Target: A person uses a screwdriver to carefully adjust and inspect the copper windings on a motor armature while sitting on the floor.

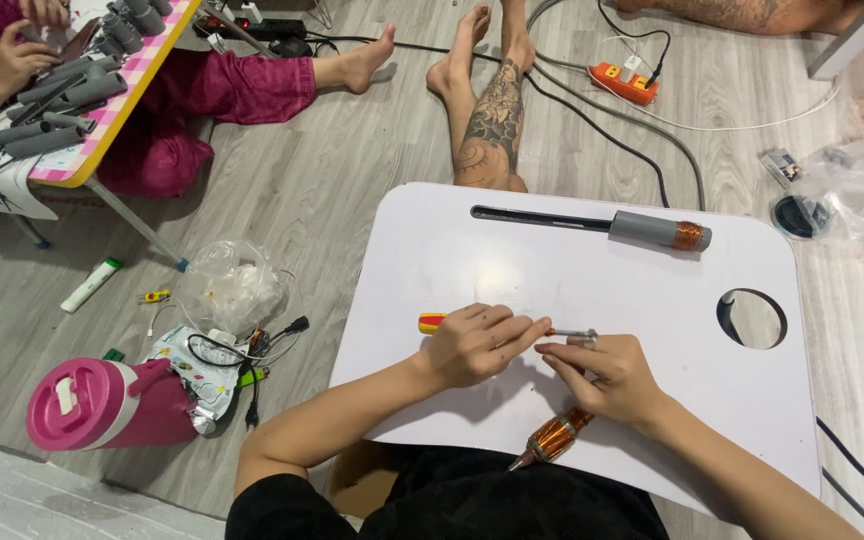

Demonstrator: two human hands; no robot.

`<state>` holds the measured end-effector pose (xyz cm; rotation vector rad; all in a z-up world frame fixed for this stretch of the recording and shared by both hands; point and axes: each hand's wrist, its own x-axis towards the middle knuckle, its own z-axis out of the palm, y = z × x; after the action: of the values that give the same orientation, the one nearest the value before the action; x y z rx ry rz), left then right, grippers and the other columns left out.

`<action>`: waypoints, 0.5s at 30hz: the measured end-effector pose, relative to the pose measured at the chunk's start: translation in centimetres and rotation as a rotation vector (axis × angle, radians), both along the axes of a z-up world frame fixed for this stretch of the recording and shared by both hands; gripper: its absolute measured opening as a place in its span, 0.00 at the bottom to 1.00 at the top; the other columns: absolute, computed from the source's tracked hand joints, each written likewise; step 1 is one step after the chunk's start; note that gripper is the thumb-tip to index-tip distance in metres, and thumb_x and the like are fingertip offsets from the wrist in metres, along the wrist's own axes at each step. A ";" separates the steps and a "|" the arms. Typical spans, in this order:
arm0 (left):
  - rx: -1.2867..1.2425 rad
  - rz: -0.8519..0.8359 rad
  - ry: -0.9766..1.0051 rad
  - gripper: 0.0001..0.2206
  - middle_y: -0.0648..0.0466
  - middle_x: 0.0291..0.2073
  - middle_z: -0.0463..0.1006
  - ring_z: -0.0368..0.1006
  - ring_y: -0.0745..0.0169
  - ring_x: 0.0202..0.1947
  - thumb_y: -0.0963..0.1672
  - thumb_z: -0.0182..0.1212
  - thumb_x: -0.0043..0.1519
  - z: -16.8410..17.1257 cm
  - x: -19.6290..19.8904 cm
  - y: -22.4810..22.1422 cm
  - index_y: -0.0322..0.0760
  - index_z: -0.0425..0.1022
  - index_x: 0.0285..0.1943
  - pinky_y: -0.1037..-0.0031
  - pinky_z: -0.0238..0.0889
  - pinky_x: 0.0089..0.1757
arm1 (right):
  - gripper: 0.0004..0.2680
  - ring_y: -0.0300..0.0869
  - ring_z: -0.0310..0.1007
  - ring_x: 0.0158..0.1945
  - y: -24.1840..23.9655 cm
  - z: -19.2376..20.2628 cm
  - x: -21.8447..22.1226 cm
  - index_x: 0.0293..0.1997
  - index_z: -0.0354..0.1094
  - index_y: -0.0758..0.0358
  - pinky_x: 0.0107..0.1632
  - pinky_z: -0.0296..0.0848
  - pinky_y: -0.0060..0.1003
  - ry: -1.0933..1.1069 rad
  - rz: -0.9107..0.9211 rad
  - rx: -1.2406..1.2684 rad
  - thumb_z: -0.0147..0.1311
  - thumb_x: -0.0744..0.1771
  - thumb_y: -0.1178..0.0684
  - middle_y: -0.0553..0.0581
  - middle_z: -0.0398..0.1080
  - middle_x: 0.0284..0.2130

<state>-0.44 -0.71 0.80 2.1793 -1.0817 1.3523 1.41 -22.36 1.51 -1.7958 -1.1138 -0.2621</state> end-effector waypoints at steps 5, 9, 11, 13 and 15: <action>0.125 0.119 0.099 0.10 0.56 0.28 0.71 0.67 0.65 0.26 0.37 0.59 0.62 -1.9 1.0 0.9 0.36 0.80 0.50 0.78 0.66 0.28 | 0.04 0.37 0.59 0.11 -0.2 0.3 -0.7 0.36 0.78 0.63 0.18 0.59 0.26 -0.177 -0.262 -0.121 0.56 0.63 0.61 0.49 0.62 0.07; 0.192 -0.021 0.145 0.07 0.55 0.27 0.70 0.67 0.63 0.26 0.37 0.61 0.62 -2.6 1.1 0.9 0.33 0.79 0.47 0.77 0.65 0.27 | 0.05 0.37 0.56 0.11 -1.3 -0.4 0.3 0.35 0.78 0.58 0.21 0.60 0.28 -0.367 -0.372 -0.206 0.56 0.64 0.61 0.45 0.58 0.08; 0.182 -0.071 0.073 0.05 0.55 0.28 0.69 0.66 0.64 0.26 0.38 0.60 0.63 -1.2 0.5 0.5 0.34 0.79 0.44 0.78 0.65 0.28 | 0.04 0.37 0.55 0.12 -1.0 0.1 0.6 0.35 0.78 0.58 0.21 0.59 0.27 -0.282 -0.350 -0.140 0.57 0.64 0.60 0.46 0.57 0.09; 0.171 -0.121 0.002 0.03 0.56 0.29 0.68 0.65 0.65 0.27 0.38 0.59 0.65 -0.6 0.3 0.5 0.35 0.78 0.41 0.80 0.64 0.29 | 0.03 0.38 0.54 0.12 -1.0 0.1 1.0 0.35 0.78 0.57 0.20 0.59 0.27 -0.197 -0.329 -0.076 0.58 0.63 0.59 0.46 0.56 0.09; 0.048 -0.258 -0.010 0.07 0.55 0.28 0.69 0.67 0.65 0.26 0.40 0.55 0.67 -0.7 0.5 0.7 0.35 0.80 0.44 0.81 0.66 0.29 | 0.05 0.31 0.53 0.18 -1.4 -0.6 1.4 0.38 0.80 0.58 0.24 0.57 0.27 0.353 -0.089 0.091 0.57 0.64 0.59 0.49 0.60 0.10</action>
<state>0.06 -0.02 0.07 1.9836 -1.3583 1.2342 2.77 -23.73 0.93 -1.7304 -0.7632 -0.0430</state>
